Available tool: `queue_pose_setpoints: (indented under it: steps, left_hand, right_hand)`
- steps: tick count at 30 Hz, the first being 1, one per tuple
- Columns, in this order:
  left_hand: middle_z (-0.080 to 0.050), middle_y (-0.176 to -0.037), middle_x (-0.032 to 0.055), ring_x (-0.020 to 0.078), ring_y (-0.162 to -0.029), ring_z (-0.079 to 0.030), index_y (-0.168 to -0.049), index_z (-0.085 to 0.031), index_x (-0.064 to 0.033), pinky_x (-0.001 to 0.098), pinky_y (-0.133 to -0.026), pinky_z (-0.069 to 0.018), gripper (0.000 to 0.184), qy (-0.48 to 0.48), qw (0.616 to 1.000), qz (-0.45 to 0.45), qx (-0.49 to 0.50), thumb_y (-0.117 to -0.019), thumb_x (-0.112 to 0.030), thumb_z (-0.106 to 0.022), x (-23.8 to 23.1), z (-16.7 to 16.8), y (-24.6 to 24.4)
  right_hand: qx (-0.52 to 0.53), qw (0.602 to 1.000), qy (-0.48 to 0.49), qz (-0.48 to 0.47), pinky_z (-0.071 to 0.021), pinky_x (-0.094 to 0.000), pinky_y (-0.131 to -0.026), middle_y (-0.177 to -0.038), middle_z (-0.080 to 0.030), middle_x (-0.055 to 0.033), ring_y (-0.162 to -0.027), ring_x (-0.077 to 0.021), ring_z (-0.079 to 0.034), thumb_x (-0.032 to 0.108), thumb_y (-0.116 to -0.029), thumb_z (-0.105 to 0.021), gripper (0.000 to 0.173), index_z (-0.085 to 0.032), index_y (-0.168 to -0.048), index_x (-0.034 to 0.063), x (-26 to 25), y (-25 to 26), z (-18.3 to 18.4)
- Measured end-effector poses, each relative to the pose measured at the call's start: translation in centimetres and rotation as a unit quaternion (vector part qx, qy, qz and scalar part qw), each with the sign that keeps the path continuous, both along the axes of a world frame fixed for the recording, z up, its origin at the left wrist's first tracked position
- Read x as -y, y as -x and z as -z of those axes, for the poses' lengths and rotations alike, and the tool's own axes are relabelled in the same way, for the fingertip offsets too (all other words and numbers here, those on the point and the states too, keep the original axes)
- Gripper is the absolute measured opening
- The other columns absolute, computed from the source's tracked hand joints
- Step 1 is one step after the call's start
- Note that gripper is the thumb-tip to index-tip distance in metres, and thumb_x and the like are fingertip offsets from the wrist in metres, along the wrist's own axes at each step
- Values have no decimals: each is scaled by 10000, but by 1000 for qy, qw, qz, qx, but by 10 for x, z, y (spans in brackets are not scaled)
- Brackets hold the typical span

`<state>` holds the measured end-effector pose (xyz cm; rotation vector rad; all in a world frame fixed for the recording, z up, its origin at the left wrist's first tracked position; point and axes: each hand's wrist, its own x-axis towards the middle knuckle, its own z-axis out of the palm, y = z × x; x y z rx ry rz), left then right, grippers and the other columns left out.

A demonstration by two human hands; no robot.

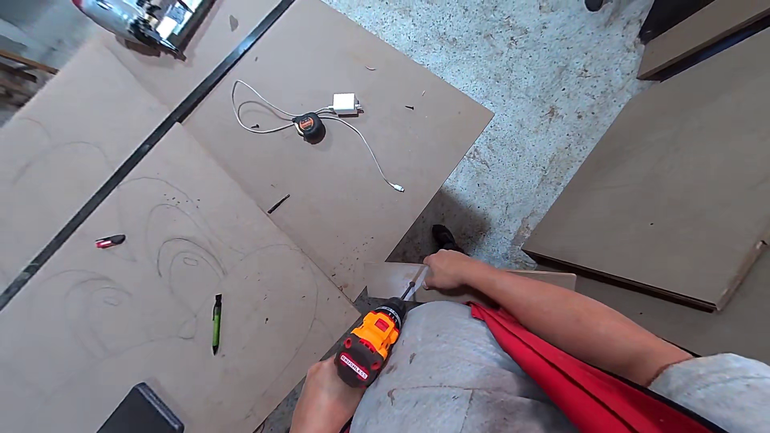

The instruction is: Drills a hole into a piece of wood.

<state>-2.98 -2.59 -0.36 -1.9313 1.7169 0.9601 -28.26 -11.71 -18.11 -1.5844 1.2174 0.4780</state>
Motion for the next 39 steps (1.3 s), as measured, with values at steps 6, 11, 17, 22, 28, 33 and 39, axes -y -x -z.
queue_pose_setpoints:
  steps: [6,11,17,22,28,33,39]
  left_hand:
    - [-749,-773,68,228,-743,-746,-888,-749,-117,507,-696,-601,390,105,994,18,-34,-741,-476,-784,-38,49,-41]
    - [-745,-762,72,222,-734,-747,-884,-746,-102,488,-678,-600,396,168,984,6,-51,-736,-468,-767,-43,49,-37]
    - [-754,-812,79,242,-788,-751,-939,-749,-112,509,-731,-599,384,122,992,-8,-27,-788,-466,-760,-33,43,-26]
    - [-739,-747,65,206,-715,-742,-872,-742,-101,476,-659,-597,384,174,982,4,-67,-727,-455,-776,-39,53,-39]
    - [-748,-785,76,233,-764,-747,-904,-747,-99,491,-705,-595,386,140,990,-26,-21,-756,-455,-763,-46,52,-35]
    - [-746,-786,75,224,-767,-745,-897,-750,-104,492,-712,-589,361,112,991,-9,-69,-776,-444,-763,-29,46,-43]
    - [-725,-768,171,346,-750,-735,-900,-718,2,545,-679,-558,336,173,984,-35,-33,-820,-324,-709,-30,20,-15]
  right_hand:
    - [25,1000,16,9,-550,-576,-833,-1016,-701,-126,-985,-314,-687,498,-962,-631,449,-670,-1170,102,4,7,-1]
    - [28,998,17,50,-544,-587,-843,-1024,-699,-140,-985,-320,-684,515,-970,-625,476,-667,-1170,85,17,14,0]
    - [28,999,6,44,-551,-579,-858,-1043,-706,-130,-999,-309,-689,525,-960,-634,489,-671,-1200,101,13,5,3]
    - [20,999,13,48,-556,-573,-843,-1027,-706,-122,-987,-301,-692,539,-959,-632,487,-669,-1190,111,10,4,6]
    - [11,998,14,53,-556,-567,-836,-1018,-702,-123,-981,-304,-691,536,-975,-609,483,-657,-1199,110,11,-1,3]
    - [13,999,10,43,-552,-563,-839,-1018,-699,-124,-984,-305,-687,536,-971,-621,483,-661,-1181,102,13,-4,5]
    - [9,999,22,28,-553,-562,-837,-1012,-700,-123,-983,-306,-690,533,-985,-592,482,-649,-1195,104,17,-12,2]
